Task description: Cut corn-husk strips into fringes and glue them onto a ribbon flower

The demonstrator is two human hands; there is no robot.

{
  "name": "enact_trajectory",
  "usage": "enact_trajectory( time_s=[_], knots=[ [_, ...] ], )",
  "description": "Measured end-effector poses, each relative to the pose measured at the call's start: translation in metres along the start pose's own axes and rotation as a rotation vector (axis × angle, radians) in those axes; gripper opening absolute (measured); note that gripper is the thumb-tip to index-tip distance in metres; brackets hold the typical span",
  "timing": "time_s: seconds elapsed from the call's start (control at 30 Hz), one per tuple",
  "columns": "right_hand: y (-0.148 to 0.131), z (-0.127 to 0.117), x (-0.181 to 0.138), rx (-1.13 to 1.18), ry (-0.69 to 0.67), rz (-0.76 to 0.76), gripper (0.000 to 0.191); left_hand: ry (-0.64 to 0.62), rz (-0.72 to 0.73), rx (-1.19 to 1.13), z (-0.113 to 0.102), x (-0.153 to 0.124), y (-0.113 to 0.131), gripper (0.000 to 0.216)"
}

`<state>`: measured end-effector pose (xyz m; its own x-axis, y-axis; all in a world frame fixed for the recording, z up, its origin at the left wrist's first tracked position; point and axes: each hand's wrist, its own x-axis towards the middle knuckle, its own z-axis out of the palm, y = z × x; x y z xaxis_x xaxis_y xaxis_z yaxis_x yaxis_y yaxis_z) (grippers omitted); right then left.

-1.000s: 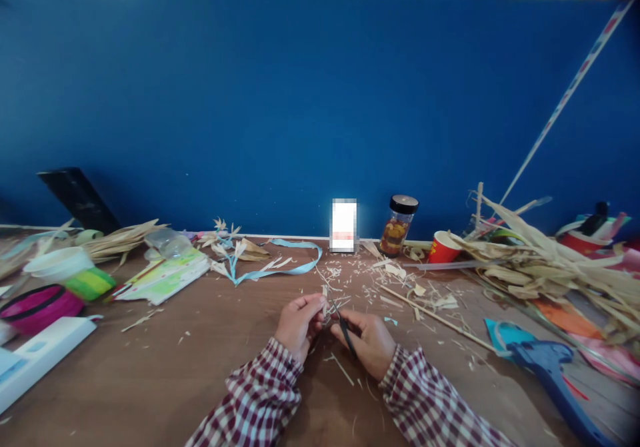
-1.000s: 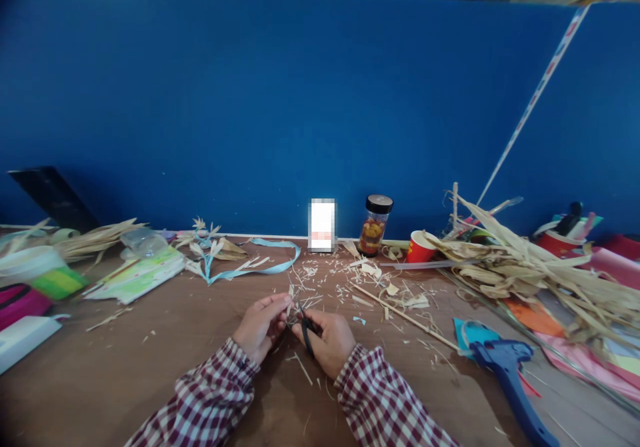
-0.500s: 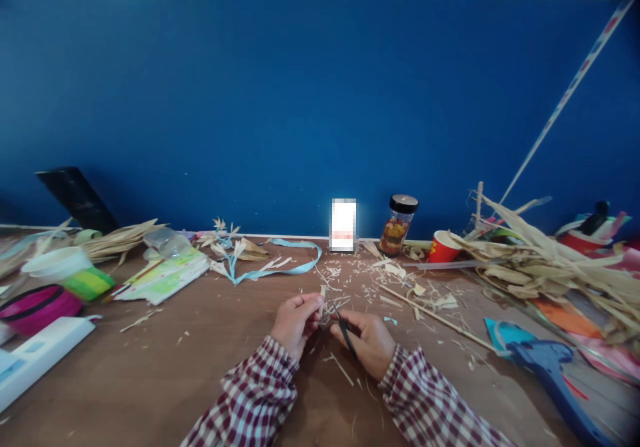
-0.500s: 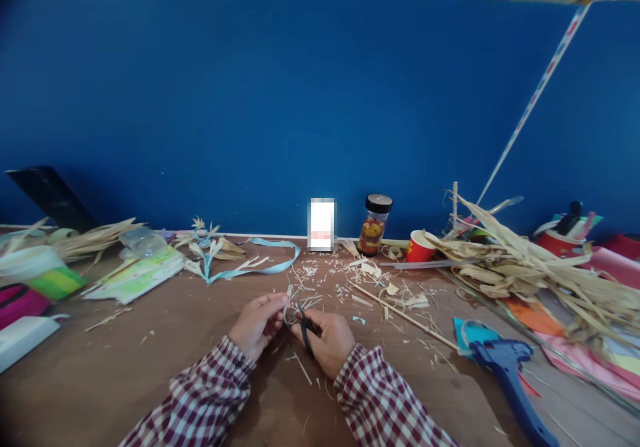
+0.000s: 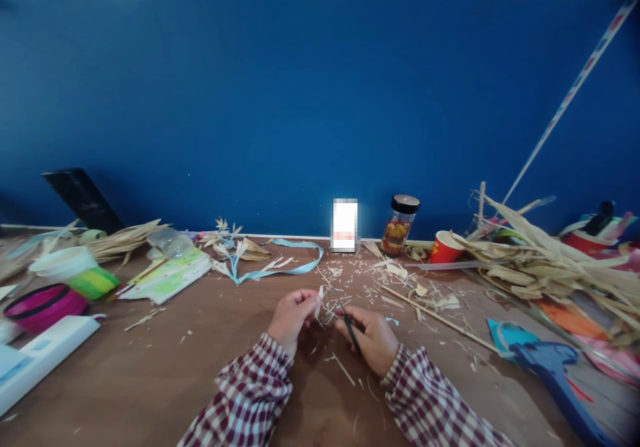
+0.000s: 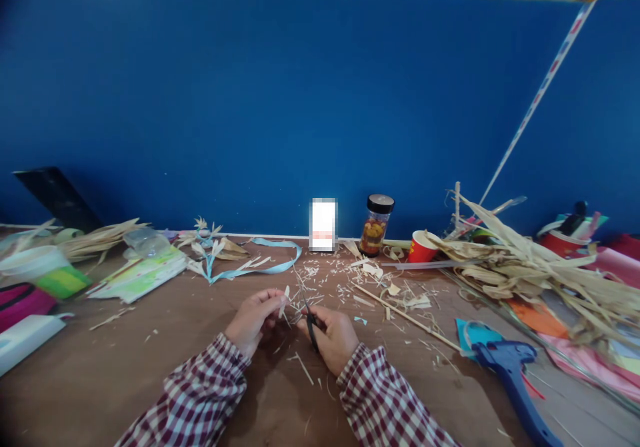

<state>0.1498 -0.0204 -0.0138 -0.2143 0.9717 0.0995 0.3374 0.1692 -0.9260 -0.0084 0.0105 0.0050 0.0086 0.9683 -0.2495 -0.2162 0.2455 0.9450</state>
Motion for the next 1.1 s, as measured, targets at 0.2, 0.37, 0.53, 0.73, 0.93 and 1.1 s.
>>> enact_trajectory(
  time_s=[0.2, 0.37, 0.53, 0.73, 0.93, 1.1],
  knots=[
    [0.0074, 0.0013, 0.0027, 0.165, 0.009, 0.057, 0.031, -0.036, -0.068, -0.108, 0.0047, -0.0024, -0.0045, 0.016],
    [0.0059, 0.002, 0.002, 0.151, -0.016, 0.014, 0.031, -0.055, -0.116, -0.172, 0.0048, -0.0026, -0.0069, 0.014],
    [0.0026, 0.0015, 0.0012, 0.139, -0.043, -0.02, 0.03, -0.093, -0.108, -0.186, 0.0042, -0.002, -0.0075, 0.018],
    [0.0058, 0.0025, 0.0007, 0.088, -0.032, -0.024, 0.032, -0.148, -0.036, -0.289, 0.0037, -0.0045, -0.0059, 0.02],
    [0.0049, 0.0033, 0.0006, 0.039, 0.0, -0.02, 0.033, -0.129, -0.075, -0.303, 0.0005, -0.0024, -0.0065, 0.013],
    [0.0018, 0.0038, -0.0003, 0.042, -0.005, -0.039, 0.032, -0.106, -0.071, -0.373, 0.0021, -0.0004, -0.0065, 0.009]
  ],
)
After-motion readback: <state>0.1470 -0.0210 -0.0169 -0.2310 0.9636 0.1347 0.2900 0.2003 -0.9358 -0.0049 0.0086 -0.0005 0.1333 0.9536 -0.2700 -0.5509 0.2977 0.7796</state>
